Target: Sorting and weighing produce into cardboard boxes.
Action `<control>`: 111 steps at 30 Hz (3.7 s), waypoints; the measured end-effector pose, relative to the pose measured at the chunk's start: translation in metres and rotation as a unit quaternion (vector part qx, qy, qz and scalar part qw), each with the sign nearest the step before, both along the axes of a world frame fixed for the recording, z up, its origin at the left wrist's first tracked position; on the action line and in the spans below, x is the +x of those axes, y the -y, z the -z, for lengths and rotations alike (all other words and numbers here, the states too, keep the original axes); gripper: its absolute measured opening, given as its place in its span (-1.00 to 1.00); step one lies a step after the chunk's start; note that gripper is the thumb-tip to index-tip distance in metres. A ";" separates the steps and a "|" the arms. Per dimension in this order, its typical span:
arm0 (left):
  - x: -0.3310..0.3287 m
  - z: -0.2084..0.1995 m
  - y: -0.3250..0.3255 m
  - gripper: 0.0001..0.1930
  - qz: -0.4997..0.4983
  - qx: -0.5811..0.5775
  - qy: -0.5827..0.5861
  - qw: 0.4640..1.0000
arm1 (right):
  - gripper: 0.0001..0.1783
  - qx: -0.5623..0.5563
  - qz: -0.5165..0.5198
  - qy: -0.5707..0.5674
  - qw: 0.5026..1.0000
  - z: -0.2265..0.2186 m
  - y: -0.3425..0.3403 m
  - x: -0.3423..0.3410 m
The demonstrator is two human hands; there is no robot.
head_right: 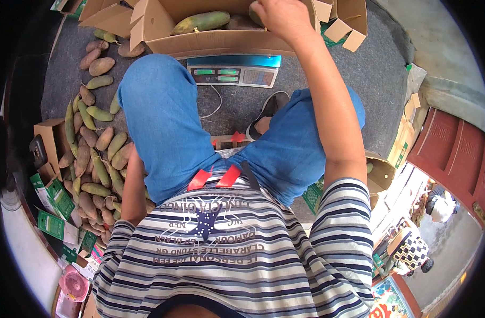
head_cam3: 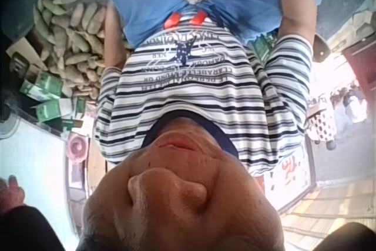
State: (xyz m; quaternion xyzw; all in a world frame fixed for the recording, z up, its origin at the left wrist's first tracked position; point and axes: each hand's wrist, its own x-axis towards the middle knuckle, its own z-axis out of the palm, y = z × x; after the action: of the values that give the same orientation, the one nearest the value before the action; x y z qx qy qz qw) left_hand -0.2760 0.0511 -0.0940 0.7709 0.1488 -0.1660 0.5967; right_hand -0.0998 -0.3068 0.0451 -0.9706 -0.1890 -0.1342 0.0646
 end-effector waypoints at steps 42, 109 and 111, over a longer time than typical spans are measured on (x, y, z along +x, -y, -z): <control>-0.057 0.144 -0.063 -0.72 0.054 0.022 0.025 0.998 | -0.43 -0.160 -0.038 -0.224 0.961 0.067 -0.005 0.054; -0.005 -0.050 -0.169 -0.65 -0.264 0.186 0.150 0.935 | -0.51 0.192 -0.420 -0.095 0.882 -0.021 -0.154 -0.091; 0.029 -0.115 -0.118 -0.65 -0.265 0.093 0.245 0.928 | -0.49 0.177 -0.424 -0.105 0.882 -0.020 -0.148 -0.091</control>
State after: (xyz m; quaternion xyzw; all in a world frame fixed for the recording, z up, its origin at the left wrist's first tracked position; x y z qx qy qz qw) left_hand -0.2473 0.1694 0.0205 0.7719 0.2119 0.2071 0.5626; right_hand -0.1904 -0.1587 0.0654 -0.7788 -0.5472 -0.0224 0.3057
